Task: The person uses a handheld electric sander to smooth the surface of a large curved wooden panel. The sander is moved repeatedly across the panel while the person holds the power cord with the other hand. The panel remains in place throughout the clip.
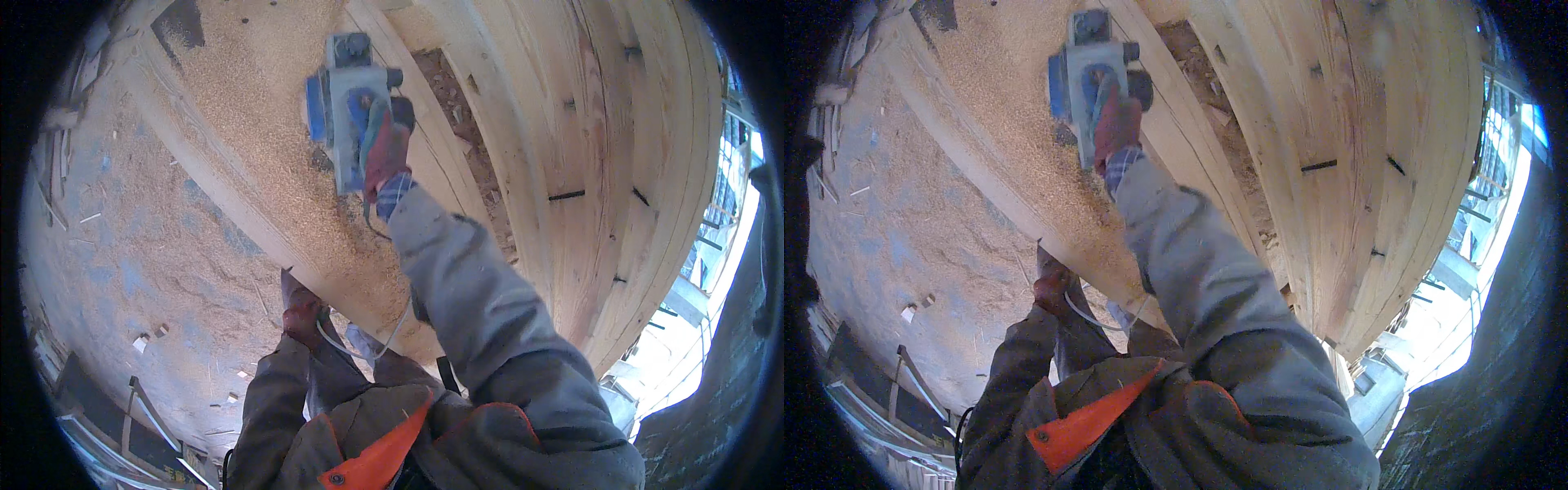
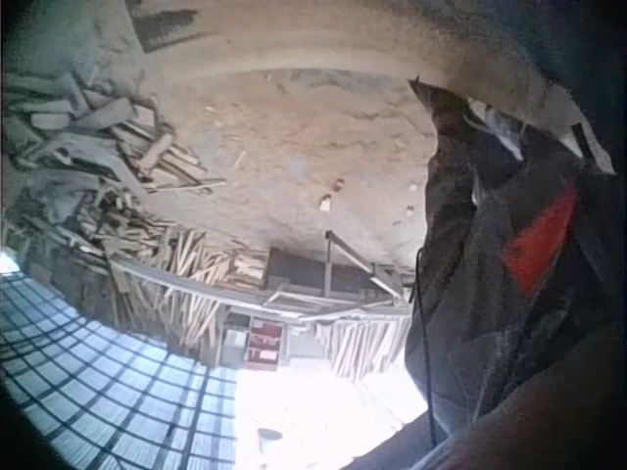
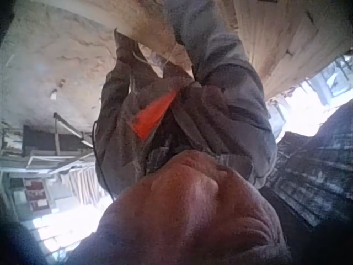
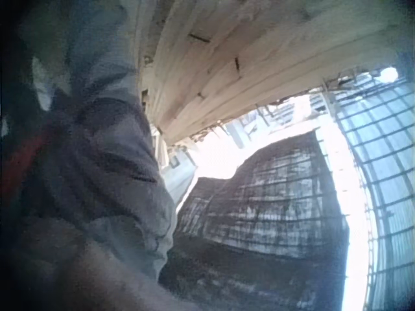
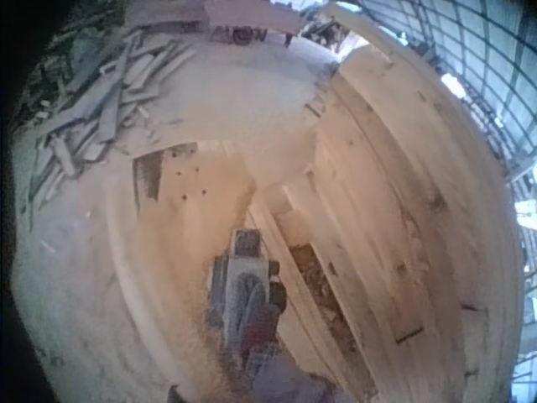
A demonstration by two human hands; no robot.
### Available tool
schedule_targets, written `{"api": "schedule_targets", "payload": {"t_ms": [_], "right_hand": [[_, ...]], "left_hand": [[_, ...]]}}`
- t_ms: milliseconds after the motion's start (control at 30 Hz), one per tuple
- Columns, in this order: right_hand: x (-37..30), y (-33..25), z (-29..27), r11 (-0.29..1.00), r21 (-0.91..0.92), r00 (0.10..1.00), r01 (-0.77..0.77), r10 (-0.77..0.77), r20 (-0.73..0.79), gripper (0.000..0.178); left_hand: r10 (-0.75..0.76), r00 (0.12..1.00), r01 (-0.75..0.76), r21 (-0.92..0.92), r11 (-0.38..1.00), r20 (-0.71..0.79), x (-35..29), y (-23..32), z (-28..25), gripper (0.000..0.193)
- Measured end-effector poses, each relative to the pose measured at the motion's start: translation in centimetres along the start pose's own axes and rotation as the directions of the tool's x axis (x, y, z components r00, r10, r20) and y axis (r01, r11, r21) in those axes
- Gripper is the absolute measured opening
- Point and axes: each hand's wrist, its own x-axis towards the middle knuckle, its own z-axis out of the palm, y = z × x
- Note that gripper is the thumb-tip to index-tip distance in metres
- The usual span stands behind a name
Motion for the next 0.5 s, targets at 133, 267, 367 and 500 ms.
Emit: {"api": "schedule_targets", "payload": {"t_ms": [133,267,367,500], "right_hand": [[5.3,-2.6,3.3,0.935,-0.345,0.991,0.079,-0.113,-0.078,0.057],[12.3,-4.8,6.5,0.897,-0.355,0.964,0.263,-0.262,0.052,0.065],[16.1,-7.1,7.9,0.941,-0.191,0.960,0.280,-0.274,0.059,0.065],[19.2,-9.6,10.3,0.901,-0.315,0.954,0.299,-0.282,0.100,0.062]], "left_hand": [[0.154,0.963,-0.156,0.007,0.988,-0.222,-0.2,0.2,-1.0,0.039],[0.044,0.971,-0.043,0.010,0.999,-0.236,-0.1,-0.9,-0.4,0.026],[-0.007,0.999,0.000,0.130,0.992,0.047,0.2,-2.1,-0.6,0.052],[0.152,0.988,-0.150,0.078,0.986,-0.027,0.3,-2.8,-2.2,0.061]]}}
